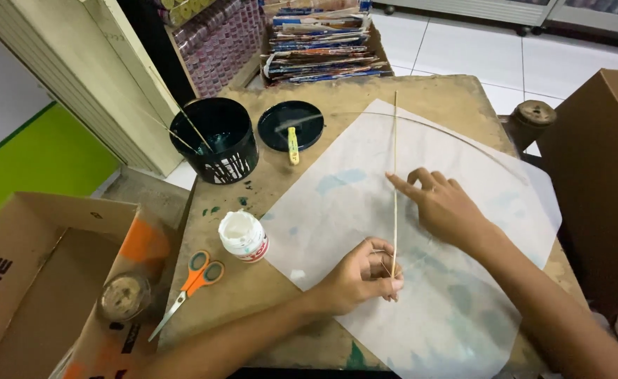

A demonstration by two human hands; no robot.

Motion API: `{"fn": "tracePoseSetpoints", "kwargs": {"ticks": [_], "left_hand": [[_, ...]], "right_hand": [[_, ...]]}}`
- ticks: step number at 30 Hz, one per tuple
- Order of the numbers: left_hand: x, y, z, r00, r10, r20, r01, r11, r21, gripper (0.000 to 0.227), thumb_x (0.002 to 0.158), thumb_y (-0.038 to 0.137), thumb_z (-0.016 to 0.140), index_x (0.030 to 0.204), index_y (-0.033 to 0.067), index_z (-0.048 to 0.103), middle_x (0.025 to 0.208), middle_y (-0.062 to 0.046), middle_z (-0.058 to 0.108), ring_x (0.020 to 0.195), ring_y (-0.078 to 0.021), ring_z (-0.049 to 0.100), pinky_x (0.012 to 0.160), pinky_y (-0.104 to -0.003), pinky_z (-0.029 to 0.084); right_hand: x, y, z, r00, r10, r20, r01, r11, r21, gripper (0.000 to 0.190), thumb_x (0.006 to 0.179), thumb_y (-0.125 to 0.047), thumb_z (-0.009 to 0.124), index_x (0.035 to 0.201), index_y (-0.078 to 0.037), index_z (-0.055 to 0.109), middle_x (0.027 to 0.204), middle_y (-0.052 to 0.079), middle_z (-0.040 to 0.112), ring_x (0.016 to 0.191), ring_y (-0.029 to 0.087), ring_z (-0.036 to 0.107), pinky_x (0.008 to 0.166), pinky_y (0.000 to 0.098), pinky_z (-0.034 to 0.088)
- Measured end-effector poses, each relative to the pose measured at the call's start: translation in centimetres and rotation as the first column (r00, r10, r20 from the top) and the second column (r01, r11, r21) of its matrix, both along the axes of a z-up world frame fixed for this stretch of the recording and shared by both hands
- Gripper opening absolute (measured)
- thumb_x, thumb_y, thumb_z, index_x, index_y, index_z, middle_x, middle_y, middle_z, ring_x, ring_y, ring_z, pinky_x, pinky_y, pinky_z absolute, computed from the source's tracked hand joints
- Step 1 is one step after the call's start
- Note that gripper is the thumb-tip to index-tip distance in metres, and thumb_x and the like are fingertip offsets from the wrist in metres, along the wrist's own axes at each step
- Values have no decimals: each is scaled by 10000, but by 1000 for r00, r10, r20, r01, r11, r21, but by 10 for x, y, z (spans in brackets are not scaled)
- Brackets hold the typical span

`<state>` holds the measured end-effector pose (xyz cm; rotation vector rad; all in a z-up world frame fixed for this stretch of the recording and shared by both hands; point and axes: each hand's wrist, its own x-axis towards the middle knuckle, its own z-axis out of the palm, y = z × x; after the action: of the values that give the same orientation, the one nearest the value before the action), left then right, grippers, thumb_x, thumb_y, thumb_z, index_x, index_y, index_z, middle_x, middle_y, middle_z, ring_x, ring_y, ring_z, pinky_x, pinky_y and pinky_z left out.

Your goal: The person is assembling a kite by applying glue to the paper and folding it over the bamboo frame to shape the outline.

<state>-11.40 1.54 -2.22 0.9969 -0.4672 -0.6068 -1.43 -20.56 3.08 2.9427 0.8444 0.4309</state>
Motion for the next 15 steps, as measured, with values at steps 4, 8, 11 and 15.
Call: {"fn": "tracePoseSetpoints", "kwargs": {"ticks": [4, 8, 11, 15], "left_hand": [[-3, 2, 10, 999, 4, 41, -6, 999, 35, 476, 930, 54, 634, 1322, 13, 367, 1025, -98, 590, 859, -167, 593, 810, -303, 524], [0, 1, 3, 998, 29, 59, -30, 1000, 5, 482, 943, 45, 648, 1331, 7, 364, 1020, -97, 595, 850, -159, 599, 792, -290, 534], [4, -6, -15, 995, 60, 79, -60, 998, -7, 509, 927, 45, 701, 1326, 14, 386, 1003, -100, 616, 821, -158, 641, 738, -266, 572], [12, -9, -28, 987, 94, 134, -98, 995, 22, 562, 912, 59, 750, 1343, 16, 391, 1022, -115, 642, 792, -183, 698, 681, -252, 607]], "right_hand": [[2, -2, 1, 997, -32, -71, 38, 996, 81, 708, 814, 56, 527, 1483, -170, 557, 1218, 127, 625, 897, 279, 679, 769, 385, 553], [-28, 4, 9, 973, 30, -229, 37, 959, 281, 733, 785, 124, 504, 1457, -161, 574, 1255, 126, 607, 974, 289, 652, 869, 379, 551], [-55, 10, 18, 960, -49, -274, 97, 982, 163, 716, 823, 82, 504, 1463, -236, 558, 1259, 79, 582, 1011, 266, 666, 832, 384, 588], [-56, 26, 31, 926, -190, -325, 203, 979, 8, 750, 819, 81, 539, 1487, -258, 542, 1305, 95, 556, 1139, 355, 648, 845, 474, 627]]}}
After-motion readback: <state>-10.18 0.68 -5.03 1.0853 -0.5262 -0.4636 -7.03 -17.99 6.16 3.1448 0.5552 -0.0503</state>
